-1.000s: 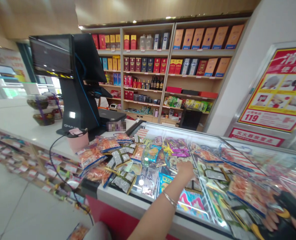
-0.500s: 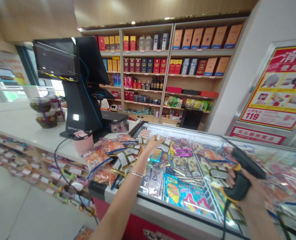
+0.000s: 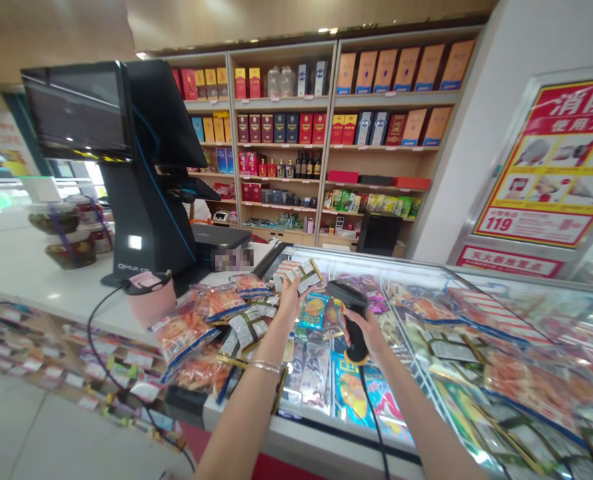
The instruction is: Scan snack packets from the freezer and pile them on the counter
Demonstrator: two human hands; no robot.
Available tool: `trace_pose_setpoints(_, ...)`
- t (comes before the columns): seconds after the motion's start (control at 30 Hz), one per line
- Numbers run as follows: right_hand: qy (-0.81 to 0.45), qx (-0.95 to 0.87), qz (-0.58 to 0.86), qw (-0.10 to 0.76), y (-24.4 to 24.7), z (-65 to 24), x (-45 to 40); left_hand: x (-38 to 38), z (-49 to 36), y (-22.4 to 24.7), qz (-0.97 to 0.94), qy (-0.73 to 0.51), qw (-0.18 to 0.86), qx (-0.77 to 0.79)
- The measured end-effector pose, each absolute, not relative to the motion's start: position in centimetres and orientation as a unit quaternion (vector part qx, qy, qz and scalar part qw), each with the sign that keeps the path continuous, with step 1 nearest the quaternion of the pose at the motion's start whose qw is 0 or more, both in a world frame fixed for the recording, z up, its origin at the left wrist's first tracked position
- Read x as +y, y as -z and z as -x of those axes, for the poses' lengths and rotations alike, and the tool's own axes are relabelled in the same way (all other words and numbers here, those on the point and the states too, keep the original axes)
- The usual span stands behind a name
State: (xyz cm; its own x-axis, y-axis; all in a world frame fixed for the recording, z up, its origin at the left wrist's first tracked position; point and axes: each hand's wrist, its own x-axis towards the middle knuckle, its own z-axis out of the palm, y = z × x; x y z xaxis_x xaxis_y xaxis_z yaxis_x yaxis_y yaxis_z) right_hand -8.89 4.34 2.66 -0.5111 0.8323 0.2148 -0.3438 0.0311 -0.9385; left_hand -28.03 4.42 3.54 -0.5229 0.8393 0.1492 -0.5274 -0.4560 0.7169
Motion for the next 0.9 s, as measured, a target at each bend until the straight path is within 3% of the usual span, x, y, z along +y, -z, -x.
trace_pose_setpoints(0.9, -0.722, -0.494, 0.175, 0.452, -2.5, 8.8, 3.3, 4.6, 27.3, -2.7, -0.308, -0.794, 0.379, 0.361)
